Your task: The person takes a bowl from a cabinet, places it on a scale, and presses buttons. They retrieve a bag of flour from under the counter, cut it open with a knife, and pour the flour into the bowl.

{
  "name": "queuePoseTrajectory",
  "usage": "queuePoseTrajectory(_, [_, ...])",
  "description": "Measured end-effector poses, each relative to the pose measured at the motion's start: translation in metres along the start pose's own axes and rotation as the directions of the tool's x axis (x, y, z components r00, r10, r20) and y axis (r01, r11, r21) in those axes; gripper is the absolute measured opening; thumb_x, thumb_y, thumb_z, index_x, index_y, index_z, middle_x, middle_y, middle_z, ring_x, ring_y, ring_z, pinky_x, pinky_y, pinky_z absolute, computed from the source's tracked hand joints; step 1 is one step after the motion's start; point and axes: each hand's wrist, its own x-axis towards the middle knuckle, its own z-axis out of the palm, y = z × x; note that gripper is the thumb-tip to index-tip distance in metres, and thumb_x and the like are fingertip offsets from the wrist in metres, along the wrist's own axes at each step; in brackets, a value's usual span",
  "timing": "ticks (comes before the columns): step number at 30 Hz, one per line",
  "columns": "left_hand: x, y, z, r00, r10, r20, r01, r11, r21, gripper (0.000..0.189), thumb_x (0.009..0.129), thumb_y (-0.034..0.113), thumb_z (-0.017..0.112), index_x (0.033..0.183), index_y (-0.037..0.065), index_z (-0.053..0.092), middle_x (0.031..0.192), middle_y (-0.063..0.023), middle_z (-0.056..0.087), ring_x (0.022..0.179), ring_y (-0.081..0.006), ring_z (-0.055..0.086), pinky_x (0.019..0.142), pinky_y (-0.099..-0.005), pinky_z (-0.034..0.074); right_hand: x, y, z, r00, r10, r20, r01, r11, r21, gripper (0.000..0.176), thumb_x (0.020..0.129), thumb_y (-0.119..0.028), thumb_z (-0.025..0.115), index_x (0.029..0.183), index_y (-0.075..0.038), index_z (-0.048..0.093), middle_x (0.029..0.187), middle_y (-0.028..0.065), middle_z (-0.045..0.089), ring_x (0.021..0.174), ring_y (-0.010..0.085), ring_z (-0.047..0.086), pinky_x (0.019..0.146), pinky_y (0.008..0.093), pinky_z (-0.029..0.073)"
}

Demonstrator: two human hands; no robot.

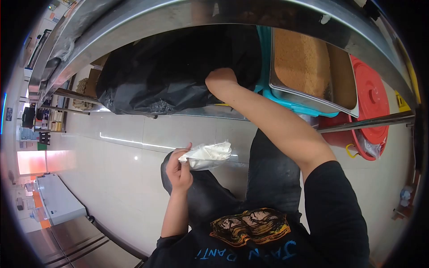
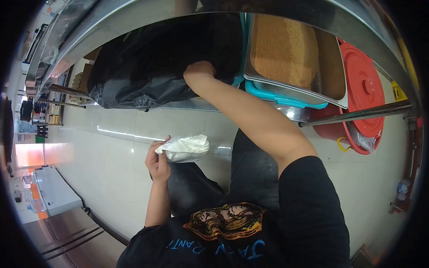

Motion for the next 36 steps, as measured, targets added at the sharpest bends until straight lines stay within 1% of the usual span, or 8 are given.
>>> queuePoseTrajectory(7, [-0.012,-0.037,0.012,0.877,-0.475,0.070,0.476,0.839,-0.264,0.023,0.104,0.013,0.049,0.109,-0.004,0.063,0.102,-0.0117,0.067,0.096,-0.0171,0.062,0.089,-0.0293,0.047,-0.039,-0.001,0.018,0.943,-0.006,-0.334,0.010,1.000,0.009,0.015,0.084,-0.011,0.068,0.096,-0.005,0.075,0.112,0.0127,0.069,0.109,0.0276,0.067,0.082,0.0400,0.059])
queuePoseTrajectory(10, [-0.004,-0.069,0.022,0.899,-0.435,0.051,0.437,0.899,-0.020,0.036,0.100,0.020,0.047,0.116,-0.008,0.063,0.106,-0.0128,0.068,0.098,-0.0208,0.060,0.089,-0.0332,0.046,-0.112,0.000,-0.007,0.788,0.002,-0.615,0.195,0.947,0.253,0.021,0.081,-0.013,0.074,0.098,-0.003,0.068,0.102,0.0131,0.067,0.099,0.0257,0.068,0.081,0.0376,0.057])
queuePoseTrajectory(16, [0.028,-0.095,0.062,0.893,-0.418,0.170,0.430,0.902,-0.043,0.044,0.101,0.035,0.053,0.109,-0.006,0.068,0.096,-0.0158,0.068,0.095,-0.0223,0.061,0.089,-0.0328,0.046,-0.249,0.062,0.017,0.820,0.569,0.059,0.006,-0.111,0.994,0.021,0.094,-0.022,0.075,0.103,-0.005,0.067,0.087,0.0020,0.067,0.076,0.0108,0.063,0.063,0.0260,0.054])
queuePoseTrajectory(19, [0.037,-0.098,0.099,0.873,-0.477,0.104,0.450,0.869,0.207,0.048,0.100,0.044,0.060,0.089,-0.002,0.068,0.078,-0.0112,0.064,0.079,-0.0178,0.059,0.074,-0.0336,0.046,-0.288,0.091,0.018,0.713,0.689,0.130,0.008,-0.194,0.981,0.019,0.095,-0.021,0.074,0.103,-0.005,0.067,0.087,0.0020,0.066,0.076,0.0113,0.063,0.061,0.0267,0.053])
queuePoseTrajectory(27, [0.015,-0.104,0.092,0.534,-0.789,0.303,0.724,0.612,0.319,0.055,0.090,0.047,0.074,0.112,-0.004,0.074,0.095,-0.0163,0.073,0.085,-0.0196,0.067,0.078,-0.0345,0.052,-0.318,0.083,0.019,0.812,0.582,-0.046,0.068,-0.015,0.998,0.020,0.093,-0.015,0.075,0.106,-0.004,0.065,0.091,0.0017,0.067,0.081,0.0084,0.063,0.069,0.0255,0.053])
queuePoseTrajectory(30, [0.006,-0.058,0.079,0.729,-0.579,0.364,0.529,0.815,0.237,0.053,0.096,0.039,0.068,0.126,-0.005,0.067,0.124,-0.0176,0.070,0.116,-0.0248,0.062,0.102,-0.0367,0.046,-0.319,0.055,0.023,0.950,0.311,-0.019,-0.020,0.121,0.992,0.051,0.076,-0.021,0.091,0.115,-0.003,0.064,0.103,0.0055,0.067,0.089,0.0128,0.065,0.082,0.0295,0.056])
queuePoseTrajectory(33, [0.016,-0.004,0.056,0.643,-0.609,0.464,0.727,0.675,-0.123,0.033,0.100,0.032,0.067,0.086,0.003,0.066,0.075,0.0028,0.059,0.070,-0.0069,0.052,0.064,-0.0255,0.041,-0.318,0.017,0.020,0.970,-0.128,-0.205,0.235,0.688,0.687,0.102,0.065,-0.050,0.094,0.142,0.000,0.050,0.132,0.0222,0.058,0.125,0.0388,0.056,0.108,0.0455,0.045])
queuePoseTrajectory(36, [0.041,0.088,0.042,0.697,-0.553,0.456,0.696,0.674,-0.247,0.030,0.104,0.028,0.063,0.083,0.006,0.063,0.074,0.0024,0.058,0.066,-0.0063,0.051,0.060,-0.0241,0.041,-0.314,-0.023,0.026,0.965,-0.154,-0.212,0.259,0.441,0.859,0.091,0.070,-0.045,0.093,0.138,0.001,0.055,0.133,0.0217,0.061,0.121,0.0362,0.062,0.104,0.0436,0.049])
